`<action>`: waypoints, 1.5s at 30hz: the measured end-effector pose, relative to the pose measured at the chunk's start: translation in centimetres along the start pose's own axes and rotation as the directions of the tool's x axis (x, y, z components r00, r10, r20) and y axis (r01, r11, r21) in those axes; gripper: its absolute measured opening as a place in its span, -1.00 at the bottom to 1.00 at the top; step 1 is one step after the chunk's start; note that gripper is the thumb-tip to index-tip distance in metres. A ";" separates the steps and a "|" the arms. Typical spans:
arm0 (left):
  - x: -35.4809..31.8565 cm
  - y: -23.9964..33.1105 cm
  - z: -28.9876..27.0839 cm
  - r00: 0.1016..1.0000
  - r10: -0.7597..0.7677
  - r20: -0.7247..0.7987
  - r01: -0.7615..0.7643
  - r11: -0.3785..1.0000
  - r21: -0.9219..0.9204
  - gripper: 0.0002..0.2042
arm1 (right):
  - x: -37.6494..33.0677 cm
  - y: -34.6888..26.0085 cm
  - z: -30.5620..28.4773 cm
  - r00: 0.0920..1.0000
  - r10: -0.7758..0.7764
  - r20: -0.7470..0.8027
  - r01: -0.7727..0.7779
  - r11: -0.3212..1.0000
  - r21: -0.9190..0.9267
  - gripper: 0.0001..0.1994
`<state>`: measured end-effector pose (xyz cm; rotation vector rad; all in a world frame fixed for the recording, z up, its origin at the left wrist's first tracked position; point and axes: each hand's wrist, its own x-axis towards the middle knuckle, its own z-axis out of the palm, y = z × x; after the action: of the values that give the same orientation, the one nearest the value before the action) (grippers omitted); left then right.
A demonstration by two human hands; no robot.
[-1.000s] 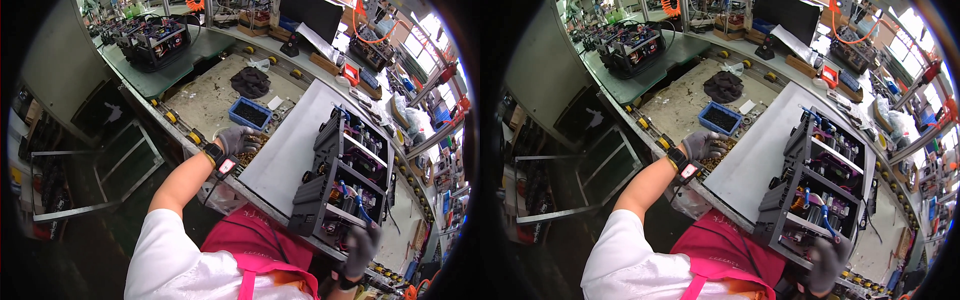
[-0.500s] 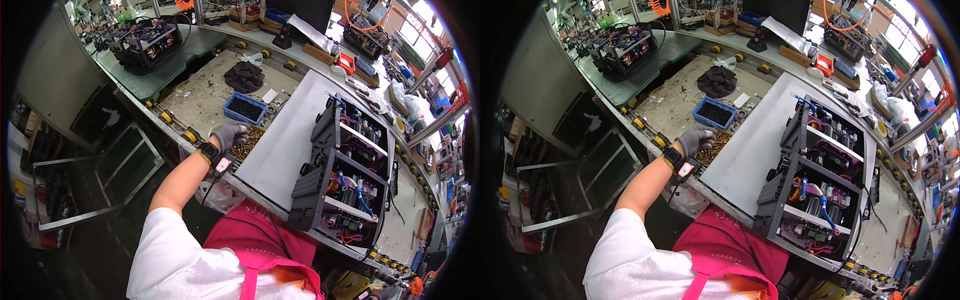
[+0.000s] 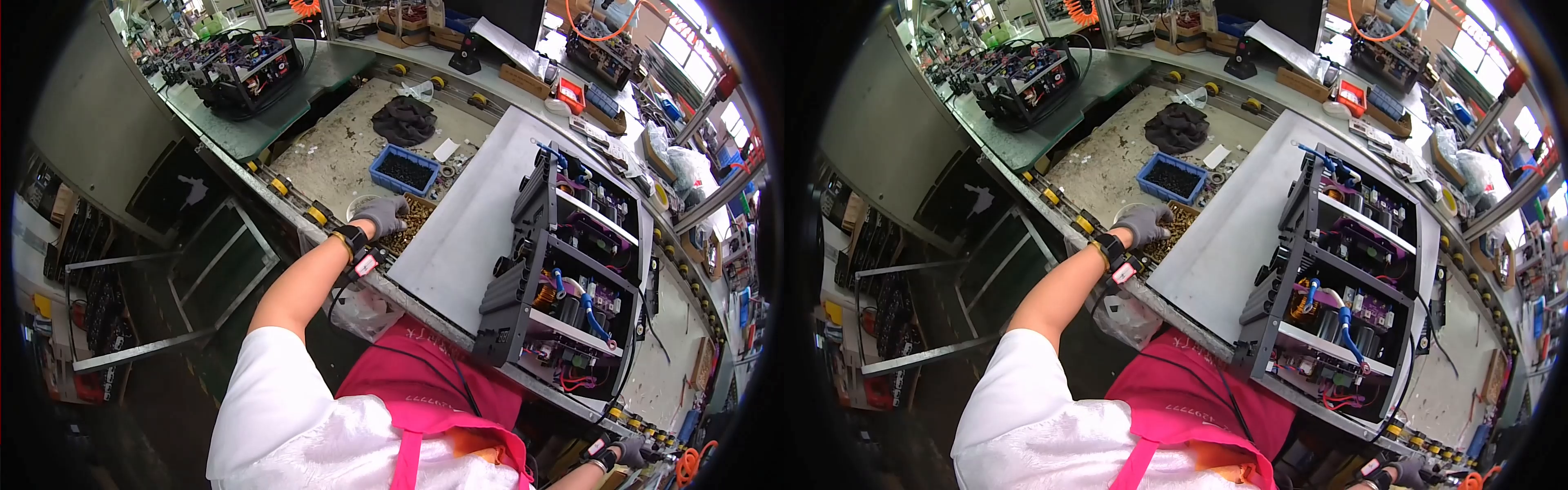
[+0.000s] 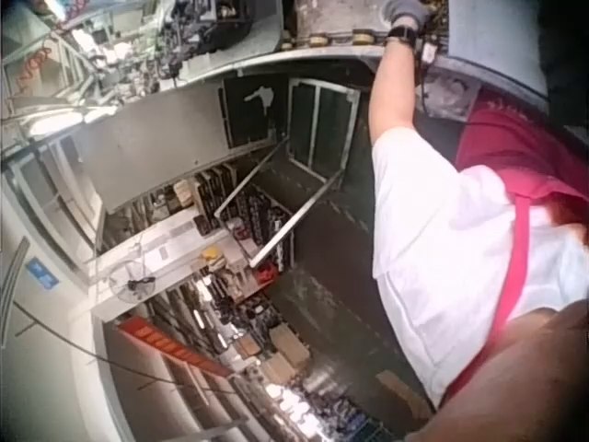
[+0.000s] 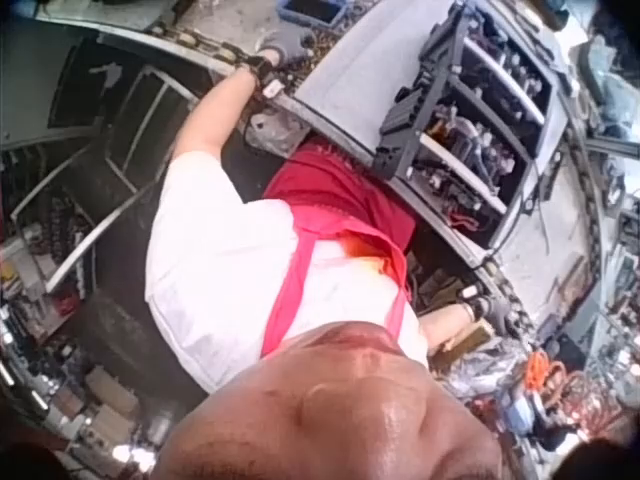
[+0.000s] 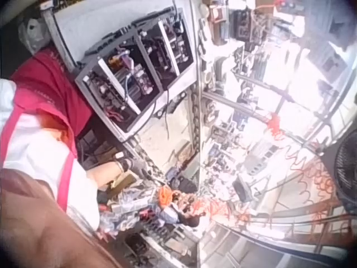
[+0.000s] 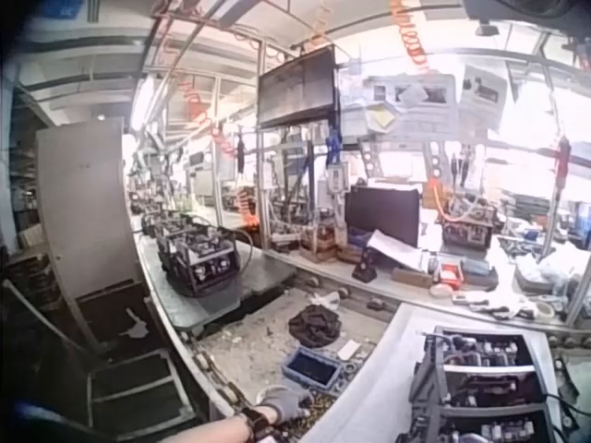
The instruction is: Assembling electronic power units on a production line by applying stickers, attaching front panels, and using a power screwdriver to secure components.
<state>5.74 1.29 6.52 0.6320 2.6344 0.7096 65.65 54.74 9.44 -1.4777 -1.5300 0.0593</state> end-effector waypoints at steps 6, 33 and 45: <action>0.5 0.1 0.0 0.994 -0.070 0.079 0.058 0.989 0.139 -0.71 | 0.3 1.5 1.6 0.997 0.041 0.058 -0.043 0.999 0.031 -0.54; -21.3 21.2 1.6 0.819 0.363 0.444 0.453 0.065 -0.889 -0.76 | -18.6 -35.6 -8.5 0.564 -0.822 0.073 -0.676 -0.409 0.613 -0.27; -21.3 21.7 2.5 0.792 0.422 0.442 0.467 0.047 -0.883 -0.74 | -19.0 -34.6 -9.7 0.590 -0.806 0.052 -0.607 -0.400 0.686 -0.34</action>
<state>31.92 8.50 20.53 0.2146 0.8876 1.7082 42.25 25.35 24.99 0.7468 -1.2414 1.8110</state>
